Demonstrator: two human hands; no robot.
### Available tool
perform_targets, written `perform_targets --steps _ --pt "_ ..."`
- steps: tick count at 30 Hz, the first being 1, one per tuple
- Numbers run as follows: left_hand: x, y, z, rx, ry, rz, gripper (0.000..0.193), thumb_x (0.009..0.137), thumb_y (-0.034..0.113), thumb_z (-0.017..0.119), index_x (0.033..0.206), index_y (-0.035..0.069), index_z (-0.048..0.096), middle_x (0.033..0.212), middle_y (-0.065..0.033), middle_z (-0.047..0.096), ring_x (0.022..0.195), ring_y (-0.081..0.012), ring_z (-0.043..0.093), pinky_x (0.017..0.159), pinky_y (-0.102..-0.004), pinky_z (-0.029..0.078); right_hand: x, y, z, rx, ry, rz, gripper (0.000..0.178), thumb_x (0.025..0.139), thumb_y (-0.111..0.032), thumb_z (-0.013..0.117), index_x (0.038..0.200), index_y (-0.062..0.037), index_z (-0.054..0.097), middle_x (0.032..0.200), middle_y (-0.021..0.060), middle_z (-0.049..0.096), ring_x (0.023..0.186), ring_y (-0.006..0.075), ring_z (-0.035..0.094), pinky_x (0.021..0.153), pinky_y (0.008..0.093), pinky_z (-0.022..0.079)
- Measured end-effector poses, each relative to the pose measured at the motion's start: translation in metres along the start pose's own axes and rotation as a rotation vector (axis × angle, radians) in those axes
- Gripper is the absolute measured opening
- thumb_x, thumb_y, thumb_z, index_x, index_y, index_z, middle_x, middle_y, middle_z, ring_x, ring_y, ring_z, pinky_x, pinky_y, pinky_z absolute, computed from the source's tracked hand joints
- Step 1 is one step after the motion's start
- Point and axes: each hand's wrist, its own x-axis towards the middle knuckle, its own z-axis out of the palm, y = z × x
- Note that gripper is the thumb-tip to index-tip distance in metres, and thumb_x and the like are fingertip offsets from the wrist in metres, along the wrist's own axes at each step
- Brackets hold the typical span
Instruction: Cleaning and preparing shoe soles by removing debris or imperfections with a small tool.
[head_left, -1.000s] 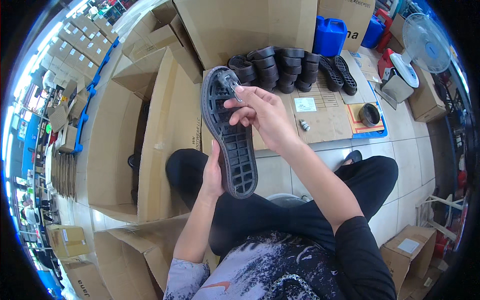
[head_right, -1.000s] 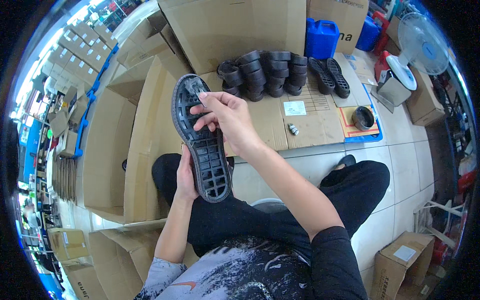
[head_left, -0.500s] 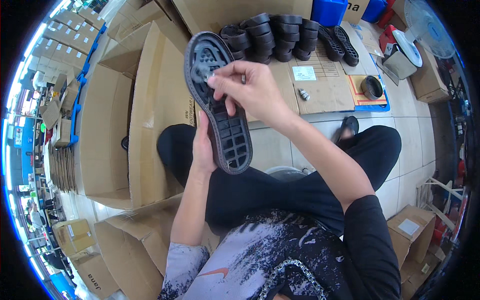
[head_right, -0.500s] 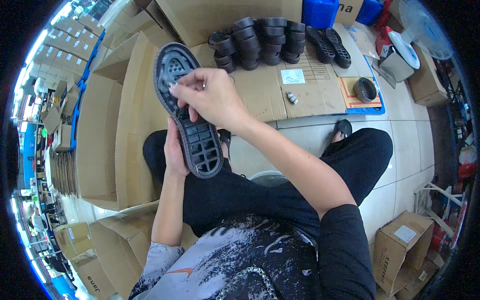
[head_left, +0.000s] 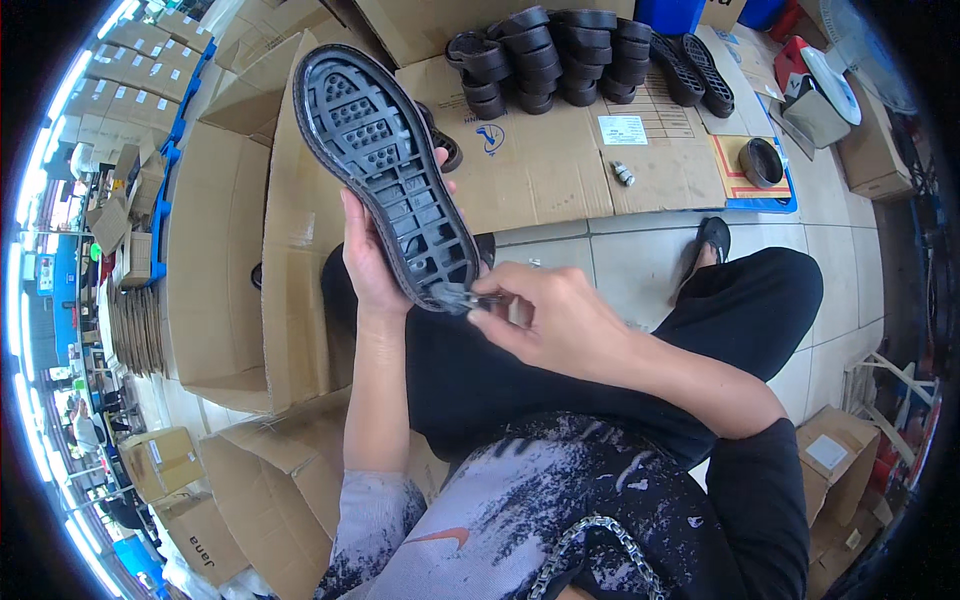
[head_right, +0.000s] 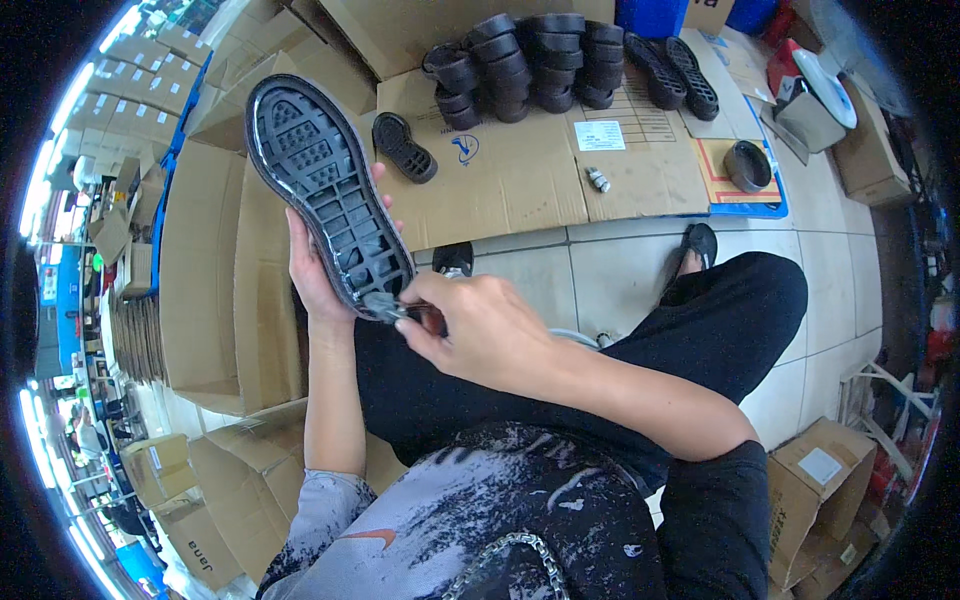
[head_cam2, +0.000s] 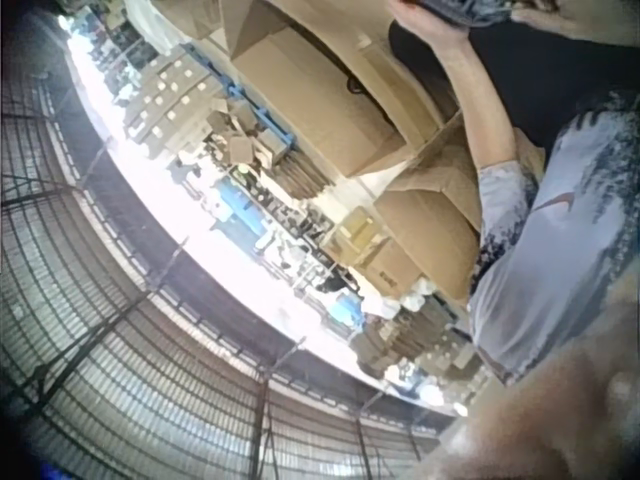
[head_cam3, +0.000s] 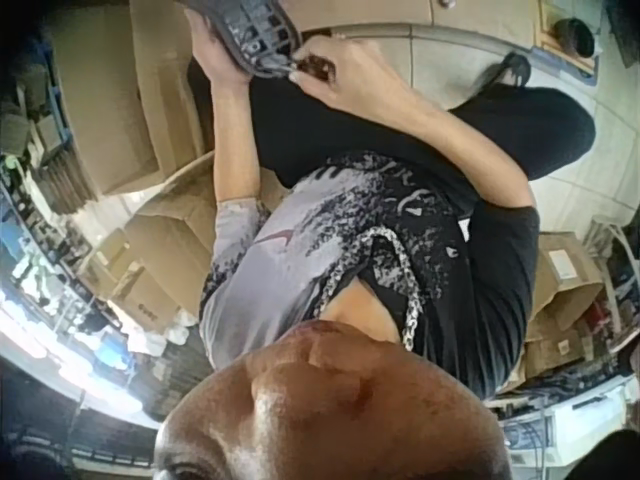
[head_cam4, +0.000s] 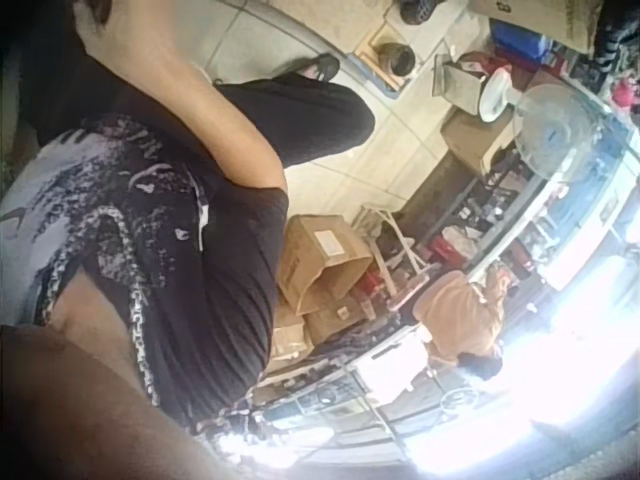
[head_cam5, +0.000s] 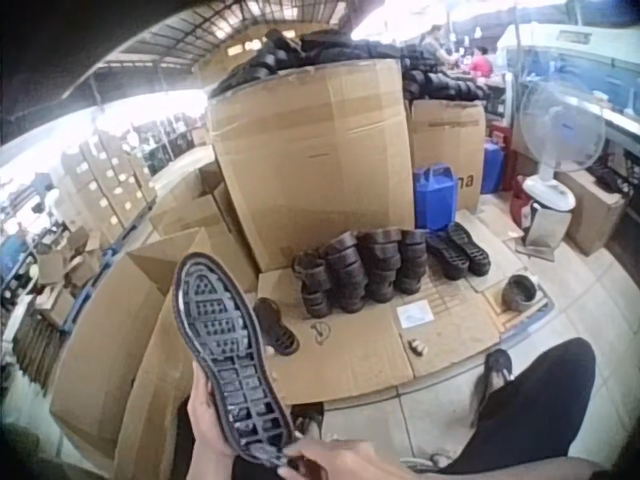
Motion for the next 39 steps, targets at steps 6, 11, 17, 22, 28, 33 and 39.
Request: perform_targets --steps 6,11,17,22,28,33,39 --pt "-0.007 -0.007 0.015 0.052 0.122 -0.023 0.068 0.097 0.054 0.019 0.138 0.001 0.033 0.131 -0.0204 0.047 0.102 -0.0292 0.059 0.083 -0.0424 0.053 0.033 0.001 -0.041 -0.292 0.157 -0.201 0.018 0.077 -0.016 0.067 0.090 -0.0047 0.060 0.060 0.0085 0.059 0.055 0.0284 0.061 0.056 0.0393 0.050" --pt "-0.017 -0.021 0.025 -0.035 0.170 -0.203 0.068 0.098 0.051 0.019 0.138 -0.001 0.033 0.133 -0.0243 0.045 0.098 -0.0301 0.062 0.081 -0.0456 0.055 0.095 -0.006 -0.074 -0.793 0.349 -0.714 0.017 0.076 -0.012 0.064 0.090 -0.0056 0.059 0.059 0.0073 0.059 0.054 0.0242 0.059 0.063 0.0328 0.047" --pt "-0.020 -0.023 0.035 0.022 0.093 -0.241 0.068 0.097 0.053 0.019 0.137 -0.001 0.034 0.131 -0.0223 0.047 0.099 -0.0281 0.060 0.080 -0.0409 0.054 0.129 -0.015 -0.084 -1.051 0.361 -0.876 0.010 0.074 -0.010 0.062 0.082 -0.0049 0.059 0.060 0.0063 0.061 0.053 0.0187 0.059 0.063 0.0283 0.044" --pt "-0.023 -0.020 0.033 0.090 0.080 -0.270 0.068 0.097 0.053 0.021 0.137 0.001 0.034 0.131 -0.0191 0.049 0.102 -0.0247 0.059 0.082 -0.0366 0.052 0.135 -0.011 -0.086 -1.176 0.368 -0.941 0.008 0.074 -0.011 0.062 0.079 -0.0051 0.060 0.059 0.0063 0.062 0.053 0.0173 0.058 0.063 0.0281 0.043" --pt "-0.020 -0.020 0.030 0.114 0.204 -0.203 0.070 0.097 0.053 0.015 0.136 -0.001 0.036 0.130 -0.0221 0.048 0.095 -0.0269 0.063 0.078 -0.0395 0.055 0.108 0.007 -0.079 -1.157 0.317 -0.828 0.013 0.073 -0.012 0.063 0.081 -0.0029 0.060 0.057 0.0053 0.059 0.053 0.0172 0.058 0.067 0.0274 0.042" --pt "-0.021 -0.010 0.010 0.117 0.213 -0.197 0.070 0.097 0.054 0.017 0.136 -0.002 0.036 0.130 -0.0211 0.048 0.099 -0.0281 0.062 0.085 -0.0420 0.052 0.068 0.014 -0.049 -1.070 0.236 -0.762 0.020 0.070 -0.014 0.060 0.085 0.0005 0.060 0.054 0.0030 0.054 0.053 0.0159 0.058 0.065 0.0285 0.042" --pt "-0.007 -0.008 0.018 0.091 0.142 -0.070 0.065 0.098 0.051 0.021 0.136 0.000 0.036 0.131 -0.0168 0.049 0.106 -0.0251 0.058 0.089 -0.0376 0.049 0.023 0.022 -0.023 -0.933 0.163 -0.732 0.029 0.066 -0.010 0.056 0.091 0.0053 0.060 0.062 0.0048 0.056 0.056 0.0169 0.058 0.065 0.0294 0.044"
